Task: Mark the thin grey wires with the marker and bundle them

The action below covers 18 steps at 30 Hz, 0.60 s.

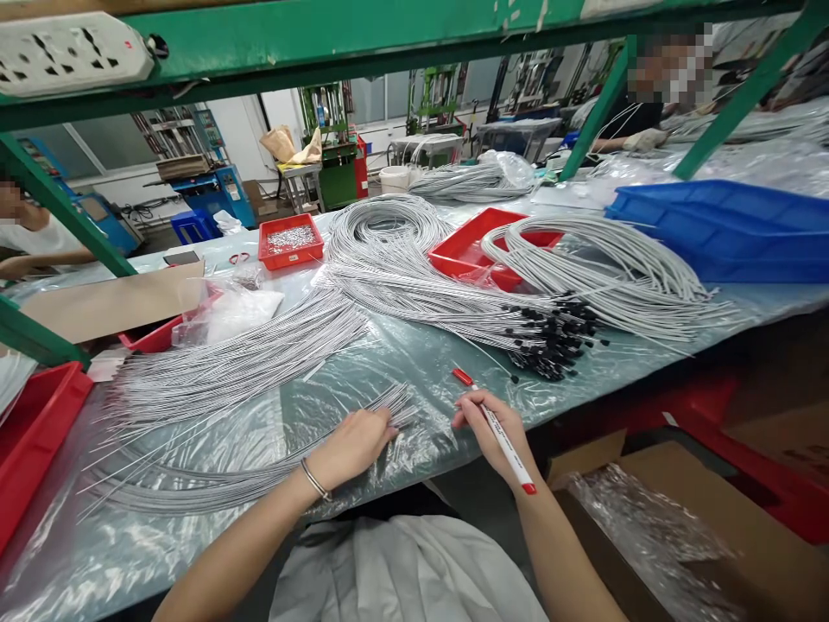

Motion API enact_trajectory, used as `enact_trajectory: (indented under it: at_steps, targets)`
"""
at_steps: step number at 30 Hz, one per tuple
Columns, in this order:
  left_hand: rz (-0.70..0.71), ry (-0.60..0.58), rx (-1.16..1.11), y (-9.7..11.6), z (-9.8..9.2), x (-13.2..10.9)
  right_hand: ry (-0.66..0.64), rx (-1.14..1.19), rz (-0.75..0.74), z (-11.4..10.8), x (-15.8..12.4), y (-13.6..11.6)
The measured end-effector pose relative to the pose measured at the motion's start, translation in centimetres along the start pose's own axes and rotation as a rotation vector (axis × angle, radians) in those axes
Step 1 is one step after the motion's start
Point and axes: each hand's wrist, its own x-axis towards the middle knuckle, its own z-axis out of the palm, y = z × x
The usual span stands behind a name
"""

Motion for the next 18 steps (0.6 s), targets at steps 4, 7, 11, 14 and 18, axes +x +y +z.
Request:
enact_trajectory:
  at_steps: [4,7,11,14,18]
  targets:
    - [0.036,-0.054,-0.363,0.0,-1.8,-0.8,0.018,0.130,-0.004,1.0,0.6,-0.1]
    - [0.064,0.016,-0.385,0.5,-2.7,-1.5,-0.065,0.116,-0.012,1.8,1.1,-0.3]
    - [0.084,0.045,-0.502,0.9,-2.7,-2.1,-0.293,0.092,-0.020,2.4,1.3,-0.7]
    - [0.074,-0.002,-0.601,1.1,-2.6,-2.4,-0.485,0.165,-0.029,3.0,0.9,-1.6]
    - [0.094,-0.038,-0.574,1.8,-2.8,-3.0,-0.497,0.194,-0.067,3.9,0.8,-2.8]
